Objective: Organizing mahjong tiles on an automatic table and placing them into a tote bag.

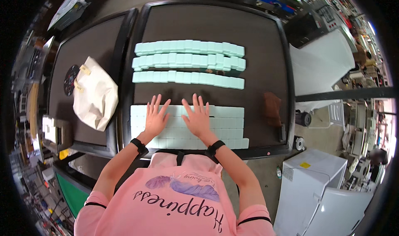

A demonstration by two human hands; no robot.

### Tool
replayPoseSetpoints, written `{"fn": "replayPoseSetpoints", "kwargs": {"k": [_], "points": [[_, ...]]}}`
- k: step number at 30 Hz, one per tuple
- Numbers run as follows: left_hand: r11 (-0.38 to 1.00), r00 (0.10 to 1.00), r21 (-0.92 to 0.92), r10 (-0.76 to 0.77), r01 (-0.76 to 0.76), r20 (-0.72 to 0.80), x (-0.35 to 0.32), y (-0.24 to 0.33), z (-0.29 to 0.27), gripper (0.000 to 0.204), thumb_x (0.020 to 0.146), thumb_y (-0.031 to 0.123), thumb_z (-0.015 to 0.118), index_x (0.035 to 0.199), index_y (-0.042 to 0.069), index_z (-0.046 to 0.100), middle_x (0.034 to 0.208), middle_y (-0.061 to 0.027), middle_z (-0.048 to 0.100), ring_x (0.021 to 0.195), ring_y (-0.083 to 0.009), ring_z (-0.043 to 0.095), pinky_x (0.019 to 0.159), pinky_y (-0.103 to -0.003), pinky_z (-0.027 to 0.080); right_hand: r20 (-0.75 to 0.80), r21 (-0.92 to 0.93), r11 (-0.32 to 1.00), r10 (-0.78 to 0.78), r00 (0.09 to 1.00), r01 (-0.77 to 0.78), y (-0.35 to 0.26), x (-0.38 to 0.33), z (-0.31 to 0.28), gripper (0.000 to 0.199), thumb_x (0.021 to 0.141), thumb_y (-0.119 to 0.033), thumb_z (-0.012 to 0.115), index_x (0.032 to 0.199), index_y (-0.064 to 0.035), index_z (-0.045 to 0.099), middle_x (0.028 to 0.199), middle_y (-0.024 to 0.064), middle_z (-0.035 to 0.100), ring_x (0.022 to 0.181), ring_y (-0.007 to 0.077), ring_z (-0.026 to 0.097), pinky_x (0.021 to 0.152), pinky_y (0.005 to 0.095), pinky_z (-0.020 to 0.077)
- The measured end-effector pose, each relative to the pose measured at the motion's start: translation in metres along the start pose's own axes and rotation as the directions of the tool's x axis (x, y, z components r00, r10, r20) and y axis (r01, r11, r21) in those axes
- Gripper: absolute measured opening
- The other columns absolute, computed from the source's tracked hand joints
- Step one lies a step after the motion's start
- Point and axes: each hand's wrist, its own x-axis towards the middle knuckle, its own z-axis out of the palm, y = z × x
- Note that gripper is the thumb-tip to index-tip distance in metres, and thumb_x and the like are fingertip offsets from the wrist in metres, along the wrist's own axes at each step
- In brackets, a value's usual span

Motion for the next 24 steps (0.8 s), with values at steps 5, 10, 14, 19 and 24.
{"fn": "replayPoseSetpoints", "kwargs": {"k": [5, 10, 14, 19, 24], "points": [[0.977, 0.983, 0.109, -0.184, 0.183, -0.006, -0.052, -0.049, -0.009, 0.064, 0.1, 0.029, 0.061, 0.159, 0.028, 0.036, 0.168, -0.0182, 0.016, 0.153, -0.045, 0.015, 0.119, -0.064, 0.024, 0.1, 0.104, 0.987, -0.13, 0.986, 0.119, -0.053, -0.01, 0.024, 0.06, 0.098, -0.045, 0.059, 0.154, -0.0314, 0.044, 0.167, 0.0169, 0.023, 0.154, 0.0356, 0.022, 0.12, 0.0629, 0.0179], [0.982, 0.987, 0.115, -0.157, 0.153, 0.026, -0.068, -0.065, 0.001, 0.066, 0.096, 0.044, 0.064, 0.157, 0.035, 0.038, 0.166, -0.0216, 0.02, 0.15, -0.0507, 0.018, 0.117, -0.062, 0.028, 0.067, 0.07, 0.978, -0.199, 0.978, 0.195, -0.075, -0.005, 0.043, 0.06, 0.097, -0.048, 0.06, 0.153, -0.0301, 0.047, 0.167, 0.0193, 0.021, 0.154, 0.0384, 0.021, 0.12, 0.0633, 0.0179], [0.985, 0.993, 0.129, -0.11, 0.115, -0.047, -0.058, -0.067, 0.007, 0.067, 0.094, 0.049, 0.065, 0.156, 0.035, 0.041, 0.163, -0.0248, 0.026, 0.146, -0.0558, 0.023, 0.115, -0.061, 0.032, 0.038, 0.074, 0.981, -0.184, 0.982, 0.181, -0.076, 0.0, 0.054, 0.062, 0.097, -0.052, 0.06, 0.153, -0.0285, 0.046, 0.167, 0.022, 0.02, 0.153, 0.0416, 0.02, 0.119, 0.0639, 0.0194], [0.987, 0.992, 0.128, -0.086, 0.097, -0.088, -0.028, -0.076, 0.005, 0.067, 0.095, 0.051, 0.063, 0.155, 0.033, 0.042, 0.161, -0.0248, 0.03, 0.145, -0.0562, 0.025, 0.114, -0.061, 0.033, -0.018, 0.038, 0.979, -0.202, 0.979, 0.202, -0.067, 0.029, 0.056, 0.062, 0.098, -0.052, 0.058, 0.153, -0.027, 0.045, 0.166, 0.0227, 0.02, 0.153, 0.043, 0.021, 0.118, 0.0645, 0.0228], [0.99, 0.994, 0.111, -0.095, 0.089, 0.051, -0.001, -0.09, -0.024, 0.081, 0.089, 0.028, 0.075, 0.158, 0.031, 0.034, 0.157, -0.016, 0.038, 0.146, -0.0355, 0.035, 0.12, -0.052, 0.029, -0.032, -0.003, 0.991, -0.132, 0.991, 0.132, -0.06, 0.054, 0.032, 0.067, 0.09, -0.037, 0.074, 0.149, -0.0212, 0.049, 0.161, 0.0268, 0.028, 0.147, 0.0437, 0.03, 0.118, 0.0582, 0.0283]]}}
